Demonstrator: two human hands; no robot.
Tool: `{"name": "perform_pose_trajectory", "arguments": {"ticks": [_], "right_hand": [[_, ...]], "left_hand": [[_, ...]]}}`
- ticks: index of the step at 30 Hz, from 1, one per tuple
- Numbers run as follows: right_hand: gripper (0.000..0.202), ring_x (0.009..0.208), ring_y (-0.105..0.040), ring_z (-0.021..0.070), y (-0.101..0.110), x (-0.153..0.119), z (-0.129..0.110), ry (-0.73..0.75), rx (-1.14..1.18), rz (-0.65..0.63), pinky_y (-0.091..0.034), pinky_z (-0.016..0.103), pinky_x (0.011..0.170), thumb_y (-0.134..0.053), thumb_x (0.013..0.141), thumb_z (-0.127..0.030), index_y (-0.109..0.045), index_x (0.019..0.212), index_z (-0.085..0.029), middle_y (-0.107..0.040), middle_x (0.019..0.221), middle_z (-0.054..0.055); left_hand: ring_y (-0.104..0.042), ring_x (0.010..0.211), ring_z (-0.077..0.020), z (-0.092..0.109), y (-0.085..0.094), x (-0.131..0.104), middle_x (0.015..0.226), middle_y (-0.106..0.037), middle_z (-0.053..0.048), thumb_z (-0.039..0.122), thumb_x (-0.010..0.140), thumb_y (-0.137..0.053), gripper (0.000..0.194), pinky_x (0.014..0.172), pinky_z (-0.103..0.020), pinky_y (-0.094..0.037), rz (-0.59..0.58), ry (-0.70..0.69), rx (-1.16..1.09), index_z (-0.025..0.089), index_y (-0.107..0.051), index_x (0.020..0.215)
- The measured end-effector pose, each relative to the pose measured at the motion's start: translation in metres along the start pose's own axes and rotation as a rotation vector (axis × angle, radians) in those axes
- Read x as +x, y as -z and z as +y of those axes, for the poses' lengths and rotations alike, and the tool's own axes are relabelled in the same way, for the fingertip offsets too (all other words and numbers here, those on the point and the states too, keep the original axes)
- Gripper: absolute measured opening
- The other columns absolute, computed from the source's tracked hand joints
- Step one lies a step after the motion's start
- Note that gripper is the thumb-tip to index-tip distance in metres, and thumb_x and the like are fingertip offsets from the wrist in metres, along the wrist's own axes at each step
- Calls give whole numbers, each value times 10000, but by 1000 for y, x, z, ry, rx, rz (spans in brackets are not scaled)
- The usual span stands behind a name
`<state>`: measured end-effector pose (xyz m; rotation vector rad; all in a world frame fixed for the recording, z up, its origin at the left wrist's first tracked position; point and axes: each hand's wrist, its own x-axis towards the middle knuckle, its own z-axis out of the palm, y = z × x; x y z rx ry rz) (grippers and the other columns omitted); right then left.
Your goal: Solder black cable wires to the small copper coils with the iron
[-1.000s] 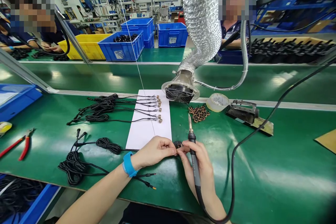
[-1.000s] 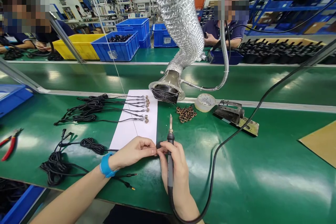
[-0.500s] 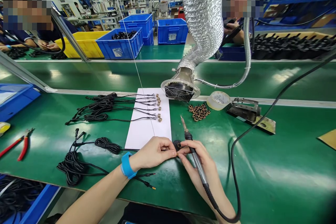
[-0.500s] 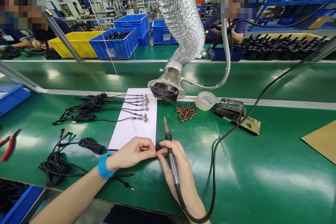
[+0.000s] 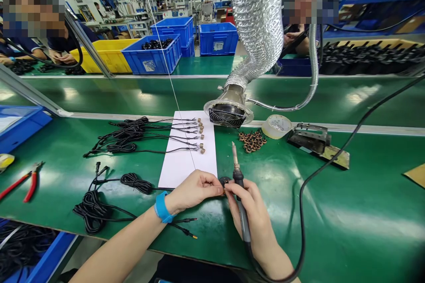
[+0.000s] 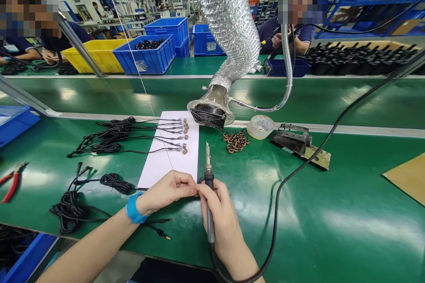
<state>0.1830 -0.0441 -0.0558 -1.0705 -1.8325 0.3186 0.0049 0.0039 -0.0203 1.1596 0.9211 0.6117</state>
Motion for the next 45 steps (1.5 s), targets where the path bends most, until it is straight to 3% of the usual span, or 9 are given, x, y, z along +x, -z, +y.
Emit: {"name": "perform_pose_trajectory", "arguments": {"ticks": [3,6,10,15,21,38,45], "right_hand": [[404,1064,-649,169,-7,-2,2,24,-70,68,-575,284,866,-477,958,-98,-546,1317,-272,-560,1170,94],[410,1033,-670,157,-2,3,3,-41,-59,109,-565,290,905,-536,942,-95,-545,1319,-255,-601,1147,85],[350,889,-706,140,11,4,5,-249,10,192,-579,277,833,-543,966,-187,-580,1309,-252,-688,1048,52],[288,628,-685,116,21,-6,7,-506,212,313,-581,241,627,-528,983,-301,-637,1232,-206,-726,812,14],[223,451,-595,96,26,-9,6,-463,321,361,-506,200,444,-530,975,-309,-711,953,-180,-656,583,-20],[252,423,-574,109,24,-6,5,-477,307,261,-486,222,415,-538,957,-337,-710,918,-158,-640,563,-6],[244,401,-561,105,25,-4,5,-518,385,364,-473,212,384,-550,958,-336,-716,921,-161,-634,547,-12]], "left_hand": [[-549,678,-110,-2,-3,2,696,-643,-20,309,793,-742,213,699,-231,-433,72,-17,-19,105,-705,745],[-577,714,-128,-5,-5,6,753,-674,-48,309,796,-727,215,713,-243,-445,142,-65,26,96,-708,770],[-571,700,-133,-9,-6,11,725,-653,-43,303,788,-714,207,679,-242,-452,240,-78,62,102,-693,747],[-577,710,-139,-13,-6,17,733,-643,-41,315,779,-722,213,697,-254,-478,269,-64,58,109,-680,745],[-591,744,-154,-15,-6,19,761,-653,-52,336,811,-705,228,711,-264,-487,261,-64,102,114,-686,765],[-580,732,-147,-11,-7,19,751,-652,-45,315,820,-686,207,683,-242,-456,266,-79,147,115,-687,767],[-593,738,-153,-10,-8,19,757,-664,-52,315,825,-683,206,685,-245,-469,263,-79,162,117,-690,770]]}}
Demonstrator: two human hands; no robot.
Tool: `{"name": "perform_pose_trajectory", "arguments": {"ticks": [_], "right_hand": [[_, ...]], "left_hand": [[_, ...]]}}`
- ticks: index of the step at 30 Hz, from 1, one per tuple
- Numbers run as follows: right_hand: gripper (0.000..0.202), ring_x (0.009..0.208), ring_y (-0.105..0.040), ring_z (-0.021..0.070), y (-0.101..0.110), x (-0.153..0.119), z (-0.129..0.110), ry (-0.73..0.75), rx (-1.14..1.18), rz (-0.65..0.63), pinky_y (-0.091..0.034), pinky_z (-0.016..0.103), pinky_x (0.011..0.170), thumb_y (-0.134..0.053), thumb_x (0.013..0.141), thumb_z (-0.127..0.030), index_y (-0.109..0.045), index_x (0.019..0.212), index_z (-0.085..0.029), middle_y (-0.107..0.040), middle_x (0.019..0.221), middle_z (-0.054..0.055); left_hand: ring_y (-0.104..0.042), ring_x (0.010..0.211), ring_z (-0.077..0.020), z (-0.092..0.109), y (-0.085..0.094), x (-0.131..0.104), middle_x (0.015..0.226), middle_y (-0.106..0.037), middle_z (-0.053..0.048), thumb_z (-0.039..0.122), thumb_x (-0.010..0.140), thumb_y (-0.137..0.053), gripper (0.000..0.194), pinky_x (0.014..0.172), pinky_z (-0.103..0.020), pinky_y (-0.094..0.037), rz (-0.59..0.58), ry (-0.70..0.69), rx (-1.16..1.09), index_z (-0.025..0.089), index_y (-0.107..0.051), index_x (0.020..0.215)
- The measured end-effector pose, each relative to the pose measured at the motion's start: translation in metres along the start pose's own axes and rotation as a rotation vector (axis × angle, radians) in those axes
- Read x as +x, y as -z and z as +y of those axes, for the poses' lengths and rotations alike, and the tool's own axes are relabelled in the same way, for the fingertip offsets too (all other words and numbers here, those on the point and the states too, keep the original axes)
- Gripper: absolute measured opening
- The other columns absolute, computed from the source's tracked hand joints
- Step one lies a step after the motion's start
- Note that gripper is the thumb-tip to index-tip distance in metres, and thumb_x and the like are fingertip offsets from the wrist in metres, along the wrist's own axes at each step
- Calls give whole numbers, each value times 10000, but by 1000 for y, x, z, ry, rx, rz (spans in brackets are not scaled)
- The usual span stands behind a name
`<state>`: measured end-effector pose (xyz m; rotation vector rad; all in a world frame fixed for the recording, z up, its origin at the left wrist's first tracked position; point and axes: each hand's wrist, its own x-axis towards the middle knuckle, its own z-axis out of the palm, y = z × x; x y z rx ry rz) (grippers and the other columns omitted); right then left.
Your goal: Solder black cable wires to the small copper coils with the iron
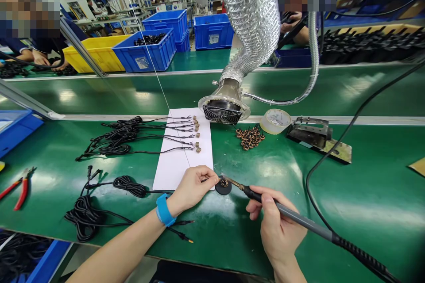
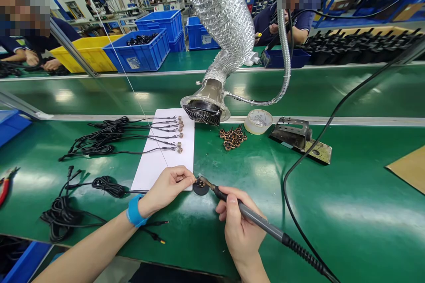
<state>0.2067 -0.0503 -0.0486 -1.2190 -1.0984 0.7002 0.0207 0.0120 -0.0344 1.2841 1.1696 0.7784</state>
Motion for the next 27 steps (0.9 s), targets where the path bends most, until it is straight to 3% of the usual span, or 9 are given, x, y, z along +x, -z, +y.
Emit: {"name": "perform_pose_trajectory", "arguments": {"ticks": [12,15,21,27], "right_hand": [[231,406,-561,102,2,-2,1,13,-23,-5,-468,212,387,-545,966,-321,-709,942,-159,-636,565,-12],[211,466,-601,103,-3,1,2,51,-96,-69,-515,220,460,-531,975,-297,-693,1033,-175,-669,652,-4],[269,891,-681,152,-21,19,-2,205,-298,-283,-580,294,823,-509,980,-250,-633,1219,-249,-670,1058,66],[345,896,-671,137,-35,28,-3,256,-337,-417,-585,270,820,-483,967,-208,-575,1295,-262,-586,1127,74]], "left_hand": [[-593,739,-152,1,-1,0,762,-661,-55,345,821,-696,235,686,-248,-487,3,11,-23,116,-688,769],[-596,743,-154,0,0,0,772,-664,-58,371,819,-701,259,691,-252,-488,-7,20,-33,116,-687,775],[-597,728,-154,-1,3,1,746,-659,-47,418,806,-712,296,703,-262,-482,-32,25,-51,126,-682,777],[-602,743,-158,1,6,0,762,-665,-45,374,804,-699,250,724,-266,-478,-47,11,-57,126,-673,784]]}}
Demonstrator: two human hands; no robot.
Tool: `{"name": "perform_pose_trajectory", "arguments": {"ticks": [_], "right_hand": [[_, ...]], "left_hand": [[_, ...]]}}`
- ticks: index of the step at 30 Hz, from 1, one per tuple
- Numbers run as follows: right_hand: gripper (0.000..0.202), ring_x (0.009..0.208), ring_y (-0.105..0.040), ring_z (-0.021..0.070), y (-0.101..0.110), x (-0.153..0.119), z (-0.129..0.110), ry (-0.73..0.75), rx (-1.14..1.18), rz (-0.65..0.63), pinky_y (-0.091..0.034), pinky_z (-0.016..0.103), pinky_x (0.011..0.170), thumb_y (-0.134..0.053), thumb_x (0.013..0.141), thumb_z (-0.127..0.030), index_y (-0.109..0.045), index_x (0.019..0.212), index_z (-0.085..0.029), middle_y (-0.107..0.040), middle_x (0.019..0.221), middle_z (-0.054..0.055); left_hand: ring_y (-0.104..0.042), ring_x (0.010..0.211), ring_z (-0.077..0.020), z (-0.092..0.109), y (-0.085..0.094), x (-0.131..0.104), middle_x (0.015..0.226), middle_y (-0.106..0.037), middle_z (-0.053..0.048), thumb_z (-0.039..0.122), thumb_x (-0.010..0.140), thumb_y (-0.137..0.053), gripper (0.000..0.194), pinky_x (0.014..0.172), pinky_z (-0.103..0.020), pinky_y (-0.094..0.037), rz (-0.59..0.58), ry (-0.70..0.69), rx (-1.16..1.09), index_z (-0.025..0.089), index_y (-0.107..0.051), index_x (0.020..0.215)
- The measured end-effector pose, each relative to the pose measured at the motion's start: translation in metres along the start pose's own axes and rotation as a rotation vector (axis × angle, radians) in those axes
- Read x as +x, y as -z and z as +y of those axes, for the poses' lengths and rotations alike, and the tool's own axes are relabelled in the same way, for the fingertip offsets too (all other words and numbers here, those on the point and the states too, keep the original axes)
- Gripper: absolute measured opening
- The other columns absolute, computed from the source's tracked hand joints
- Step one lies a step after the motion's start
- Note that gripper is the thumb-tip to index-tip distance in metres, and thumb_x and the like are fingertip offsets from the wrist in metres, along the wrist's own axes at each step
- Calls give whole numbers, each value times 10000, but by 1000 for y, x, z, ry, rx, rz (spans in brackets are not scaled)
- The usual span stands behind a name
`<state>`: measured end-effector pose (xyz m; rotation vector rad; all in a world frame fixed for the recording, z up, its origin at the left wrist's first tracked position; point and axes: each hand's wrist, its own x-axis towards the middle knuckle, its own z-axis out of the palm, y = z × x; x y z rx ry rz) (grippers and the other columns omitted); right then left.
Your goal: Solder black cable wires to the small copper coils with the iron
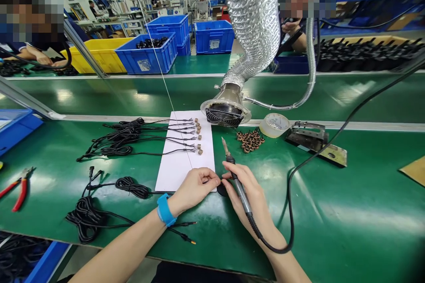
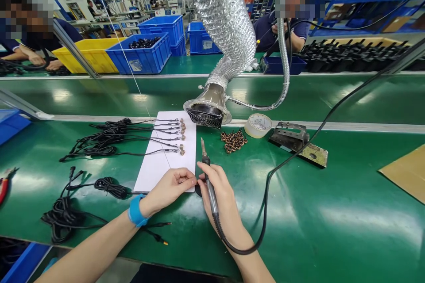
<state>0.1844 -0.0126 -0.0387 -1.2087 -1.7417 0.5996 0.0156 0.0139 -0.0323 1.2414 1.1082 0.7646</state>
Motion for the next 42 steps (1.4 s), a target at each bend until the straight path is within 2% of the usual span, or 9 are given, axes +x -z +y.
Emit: {"name": "perform_pose_trajectory", "arguments": {"ticks": [7,13,22,26,31,33,35,38,42], "right_hand": [[352,878,-660,136,-8,-1,6,38,-27,-17,-582,290,833,-477,962,-180,-563,1293,-258,-569,1110,78],[338,863,-670,142,-8,-5,7,60,-71,49,-589,285,800,-509,952,-190,-569,1277,-259,-585,1056,63],[366,888,-671,131,-11,-14,12,103,-104,58,-568,274,844,-515,961,-162,-552,1312,-261,-574,1116,73],[367,908,-678,128,-11,-15,11,107,-107,60,-564,271,850,-506,969,-159,-558,1317,-263,-584,1132,75],[300,902,-701,153,-2,-19,7,11,-75,229,-573,282,833,-569,950,-203,-624,1243,-237,-687,1058,65],[274,791,-712,150,2,-25,7,-90,-60,332,-585,278,757,-603,935,-240,-658,1203,-227,-725,981,54],[229,624,-686,132,5,-33,8,-157,-1,428,-576,256,622,-613,929,-260,-689,1137,-205,-726,810,21],[149,456,-595,103,8,-44,11,-136,71,542,-509,228,477,-587,937,-249,-719,939,-181,-636,583,-33],[190,424,-556,87,9,-51,13,-67,51,577,-488,231,477,-566,940,-222,-712,828,-177,-601,546,-45]], "left_hand": [[-616,747,-170,-4,1,-1,796,-687,-56,332,860,-615,210,690,-266,-466,-10,-32,108,134,-679,835],[-599,754,-167,-4,3,-1,831,-665,-45,312,867,-582,192,687,-261,-464,15,-79,273,160,-687,815],[-595,754,-174,-6,2,1,789,-667,-50,370,853,-599,244,689,-271,-459,9,-26,141,140,-663,802],[-597,738,-171,-4,1,2,766,-663,-46,333,831,-613,211,701,-275,-456,29,-11,120,134,-656,775],[-593,733,-165,-1,0,3,748,-661,-43,285,808,-622,168,692,-262,-438,63,4,108,134,-662,745],[-592,736,-162,-2,0,3,753,-664,-44,267,799,-628,151,691,-257,-433,63,13,99,131,-666,745],[-595,742,-159,-3,0,4,763,-671,-46,255,795,-631,141,695,-254,-433,62,22,91,128,-668,747],[-596,739,-156,-4,1,4,766,-675,-45,252,796,-633,139,692,-251,-432,52,38,91,126,-672,751],[-590,730,-151,-1,1,3,757,-670,-38,248,797,-634,135,686,-246,-430,42,48,103,127,-671,753]]}}
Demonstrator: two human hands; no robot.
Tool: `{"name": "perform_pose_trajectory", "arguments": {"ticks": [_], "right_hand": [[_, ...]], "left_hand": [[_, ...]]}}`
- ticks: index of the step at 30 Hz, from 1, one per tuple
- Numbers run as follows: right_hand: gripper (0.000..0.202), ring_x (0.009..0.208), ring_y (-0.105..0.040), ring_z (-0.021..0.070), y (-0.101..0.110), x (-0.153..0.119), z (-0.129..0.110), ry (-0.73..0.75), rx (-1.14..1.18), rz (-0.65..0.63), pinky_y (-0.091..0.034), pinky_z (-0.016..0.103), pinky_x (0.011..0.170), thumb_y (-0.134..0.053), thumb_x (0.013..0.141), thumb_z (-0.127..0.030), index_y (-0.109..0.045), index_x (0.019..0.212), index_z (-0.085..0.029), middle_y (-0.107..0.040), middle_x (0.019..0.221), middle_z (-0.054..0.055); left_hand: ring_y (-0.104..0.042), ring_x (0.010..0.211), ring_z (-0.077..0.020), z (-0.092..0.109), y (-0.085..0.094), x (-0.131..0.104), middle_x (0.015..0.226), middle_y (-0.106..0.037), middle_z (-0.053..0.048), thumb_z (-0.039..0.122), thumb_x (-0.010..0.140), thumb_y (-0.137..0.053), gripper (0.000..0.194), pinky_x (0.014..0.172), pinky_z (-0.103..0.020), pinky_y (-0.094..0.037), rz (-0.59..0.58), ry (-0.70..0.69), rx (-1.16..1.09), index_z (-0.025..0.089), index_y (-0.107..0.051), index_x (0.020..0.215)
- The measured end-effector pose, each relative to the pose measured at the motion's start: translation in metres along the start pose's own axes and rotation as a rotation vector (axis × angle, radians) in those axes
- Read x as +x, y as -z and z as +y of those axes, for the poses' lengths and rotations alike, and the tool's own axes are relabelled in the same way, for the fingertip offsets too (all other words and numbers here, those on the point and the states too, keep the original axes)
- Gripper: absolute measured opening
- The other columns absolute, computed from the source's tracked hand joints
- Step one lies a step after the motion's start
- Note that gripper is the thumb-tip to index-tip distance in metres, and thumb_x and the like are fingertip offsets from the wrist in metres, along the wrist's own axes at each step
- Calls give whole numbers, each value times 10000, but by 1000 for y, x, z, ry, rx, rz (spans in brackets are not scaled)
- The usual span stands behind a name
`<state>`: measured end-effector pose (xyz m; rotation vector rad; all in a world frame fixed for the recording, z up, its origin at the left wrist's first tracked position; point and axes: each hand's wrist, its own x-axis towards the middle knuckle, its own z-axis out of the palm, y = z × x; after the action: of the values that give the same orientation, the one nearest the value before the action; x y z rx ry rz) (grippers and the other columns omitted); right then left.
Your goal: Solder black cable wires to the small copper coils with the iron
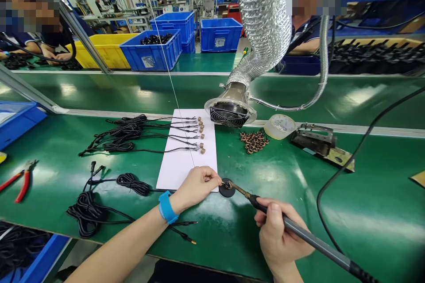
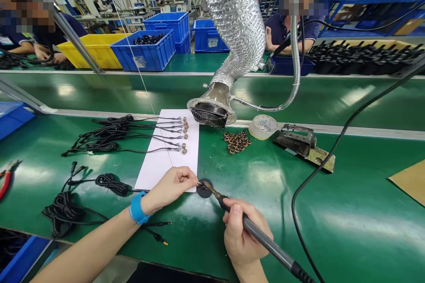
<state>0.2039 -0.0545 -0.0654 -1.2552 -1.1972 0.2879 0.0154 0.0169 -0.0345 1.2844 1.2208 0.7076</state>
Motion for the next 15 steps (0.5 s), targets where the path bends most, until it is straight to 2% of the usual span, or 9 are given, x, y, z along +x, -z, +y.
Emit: {"name": "perform_pose_trajectory", "arguments": {"ticks": [6,15], "right_hand": [[182,454,-576,87,1,1,-2,47,11,-92,-510,238,535,-548,943,-189,-704,847,-192,-584,544,-60],[172,441,-569,87,-2,2,-5,53,-13,-124,-506,239,532,-552,935,-190,-697,843,-189,-580,540,-60]], "left_hand": [[-586,730,-149,0,0,0,752,-665,-36,241,800,-627,137,690,-245,-429,-7,-14,11,124,-675,748],[-589,753,-163,0,0,0,775,-666,-46,259,797,-620,156,711,-262,-438,-14,-24,5,124,-685,754]]}}
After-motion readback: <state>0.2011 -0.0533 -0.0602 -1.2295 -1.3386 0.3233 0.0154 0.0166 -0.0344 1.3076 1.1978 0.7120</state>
